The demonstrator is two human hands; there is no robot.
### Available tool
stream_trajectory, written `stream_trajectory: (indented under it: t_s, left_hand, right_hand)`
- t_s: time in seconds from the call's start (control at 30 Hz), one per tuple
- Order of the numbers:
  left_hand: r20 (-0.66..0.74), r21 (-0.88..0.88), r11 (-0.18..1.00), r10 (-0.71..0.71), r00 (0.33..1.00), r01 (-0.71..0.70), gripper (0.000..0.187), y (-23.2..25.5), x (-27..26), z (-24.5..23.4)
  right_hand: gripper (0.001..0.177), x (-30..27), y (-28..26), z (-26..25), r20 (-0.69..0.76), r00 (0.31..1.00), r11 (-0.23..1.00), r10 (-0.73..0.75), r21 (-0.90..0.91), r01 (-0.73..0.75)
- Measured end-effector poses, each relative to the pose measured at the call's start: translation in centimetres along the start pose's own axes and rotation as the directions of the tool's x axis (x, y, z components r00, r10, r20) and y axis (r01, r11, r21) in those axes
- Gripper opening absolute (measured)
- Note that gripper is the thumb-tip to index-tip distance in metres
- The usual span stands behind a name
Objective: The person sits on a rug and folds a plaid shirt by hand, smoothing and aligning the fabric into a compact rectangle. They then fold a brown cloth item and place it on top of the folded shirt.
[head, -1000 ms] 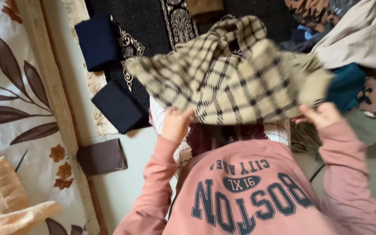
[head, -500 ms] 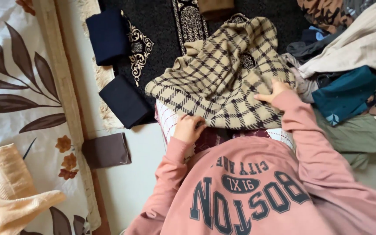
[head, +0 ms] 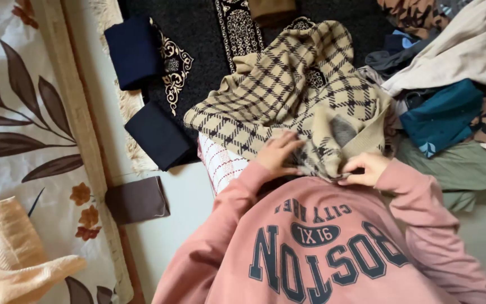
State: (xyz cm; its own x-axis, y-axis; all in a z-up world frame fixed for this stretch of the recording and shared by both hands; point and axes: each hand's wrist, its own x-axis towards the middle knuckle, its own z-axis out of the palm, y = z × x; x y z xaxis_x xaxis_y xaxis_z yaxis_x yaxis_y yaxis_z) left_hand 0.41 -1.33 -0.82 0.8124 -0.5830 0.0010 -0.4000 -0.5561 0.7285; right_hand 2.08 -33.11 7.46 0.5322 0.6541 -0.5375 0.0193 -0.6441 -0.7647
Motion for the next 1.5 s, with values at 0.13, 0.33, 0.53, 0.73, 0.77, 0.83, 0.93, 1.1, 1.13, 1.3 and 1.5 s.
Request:
stream_trajectory:
  t_s: [0.13,0.33,0.53,0.73,0.77,0.83,0.93,1.1,1.13,1.3,1.5]
  left_hand:
    - [0.136,-0.057,0.995,-0.075,0.988,0.083,0.09,0.2,3.0,2.0]
    - [0.289,0.358,0.885,-0.41,0.865,0.299,0.09,-1.5,4.5,-2.8]
    - [0.067,0.199,0.976,-0.102,0.993,0.087,0.039,-0.9,2.3,-6.6]
    - [0.058,0.21,0.974,0.08,0.995,-0.09,0.031,2.9,2.9,-7.2]
    - [0.11,0.224,0.975,-0.036,0.993,0.01,0.029,3.0,2.5,-7.4]
    - [0.196,0.277,0.939,-0.262,0.945,0.202,0.031,2.3,2.1,-8.2]
    - [0.169,0.484,0.779,-0.529,0.831,0.398,0.061,0.8,3.0,-7.7]
    - [0.183,0.751,0.55,-0.705,0.685,0.365,0.082,2.6,6.2,-8.8]
    - [0.246,0.761,0.508,-0.801,0.546,0.402,0.089,2.9,7.1,-9.3]
    - [0.034,0.465,0.498,-0.836,0.547,0.732,0.059,-6.0,7.1,-9.7]
    - [-0.344,-0.852,0.458,-0.855,0.388,0.255,0.036,-24.8,6.9,-14.5]
  right_hand:
    - [0.035,-0.6,0.1,-1.0,0.151,0.943,0.906,0.295,-0.357,-0.226]
    - [0.035,-4.0,2.8,-5.2,0.059,0.926,0.925,0.374,-0.094,-0.368]
    - [0.055,-2.9,-0.6,-5.4,-0.525,0.851,0.928,0.027,-0.303,-0.216]
    - [0.081,6.6,-7.6,-0.8,-0.312,0.751,0.657,-0.582,-0.725,0.208]
    - [0.067,7.1,-8.1,-0.6,-0.251,0.893,0.782,-0.374,-0.604,0.158]
    - [0.043,8.1,-9.4,-0.8,-0.009,0.999,0.927,0.051,-0.37,-0.051]
    - [0.024,5.8,-11.2,-0.5,0.011,0.997,0.933,0.073,-0.355,-0.064]
    - [0.018,3.0,-12.7,0.8,0.065,0.997,0.96,-0.05,-0.271,0.066]
    - [0.018,2.5,-12.4,0.6,0.064,0.998,0.967,-0.002,-0.256,0.018]
    - [0.045,0.8,-6.9,-3.8,-0.225,0.875,0.756,0.429,-0.441,-0.484]
    - [0.042,3.8,-2.2,-10.6,-0.692,0.691,0.845,0.209,-0.228,-0.484]
